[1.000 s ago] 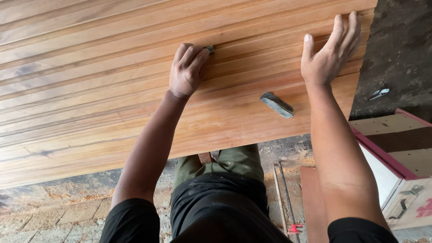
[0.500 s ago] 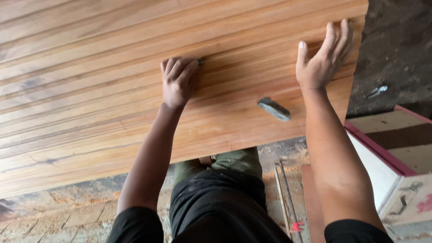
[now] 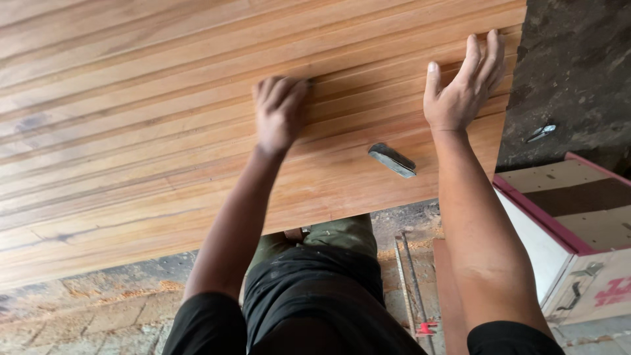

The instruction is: The person retrieves sandpaper from a cardboard box, walks to a wooden board, and sands the surface using hand-held sandpaper. The person repeatedly rubs the sandpaper across the board's surface to smooth it.

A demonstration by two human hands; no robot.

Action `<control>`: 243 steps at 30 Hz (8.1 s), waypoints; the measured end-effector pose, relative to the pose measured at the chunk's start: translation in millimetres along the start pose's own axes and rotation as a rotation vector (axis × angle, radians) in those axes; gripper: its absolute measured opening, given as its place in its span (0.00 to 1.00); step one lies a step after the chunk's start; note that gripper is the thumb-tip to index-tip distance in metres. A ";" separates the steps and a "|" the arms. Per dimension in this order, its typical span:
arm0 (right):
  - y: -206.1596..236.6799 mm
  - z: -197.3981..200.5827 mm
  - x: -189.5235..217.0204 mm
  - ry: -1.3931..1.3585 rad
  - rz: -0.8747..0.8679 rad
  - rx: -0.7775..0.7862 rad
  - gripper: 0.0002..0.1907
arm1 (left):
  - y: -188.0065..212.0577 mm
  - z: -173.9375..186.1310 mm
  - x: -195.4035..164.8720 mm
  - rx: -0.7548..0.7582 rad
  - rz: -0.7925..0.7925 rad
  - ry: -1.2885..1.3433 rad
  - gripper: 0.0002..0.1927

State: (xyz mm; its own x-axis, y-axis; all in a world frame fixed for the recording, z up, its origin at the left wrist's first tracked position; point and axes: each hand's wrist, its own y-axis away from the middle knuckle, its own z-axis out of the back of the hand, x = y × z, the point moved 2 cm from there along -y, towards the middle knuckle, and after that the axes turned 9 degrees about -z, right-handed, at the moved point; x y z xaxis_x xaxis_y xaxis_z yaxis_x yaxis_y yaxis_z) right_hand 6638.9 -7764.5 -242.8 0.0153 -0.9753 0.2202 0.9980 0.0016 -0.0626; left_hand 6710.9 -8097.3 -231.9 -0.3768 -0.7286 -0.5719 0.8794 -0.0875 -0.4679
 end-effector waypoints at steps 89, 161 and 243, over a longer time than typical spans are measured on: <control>-3.6 -1.2 -8.0 0.007 -0.011 -0.012 0.35 | -42.2 -67.9 -12.4 0.071 -0.044 0.196 0.09; 48.2 -60.3 329.6 -0.376 0.734 0.277 0.06 | 288.5 307.6 278.7 0.018 1.595 -0.871 0.36; 95.2 -108.2 381.9 -0.548 0.744 0.017 0.10 | 276.7 307.4 269.1 -0.082 1.592 -0.719 0.39</control>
State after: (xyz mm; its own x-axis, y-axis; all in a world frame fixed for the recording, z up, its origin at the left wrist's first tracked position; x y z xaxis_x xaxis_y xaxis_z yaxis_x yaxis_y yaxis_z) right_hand 6733.2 -8160.7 -270.1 0.6757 -0.4806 0.5591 0.7199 0.5935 -0.3599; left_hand 6942.2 -8526.4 -308.1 0.9766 -0.1946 -0.0910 0.2073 0.9649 0.1611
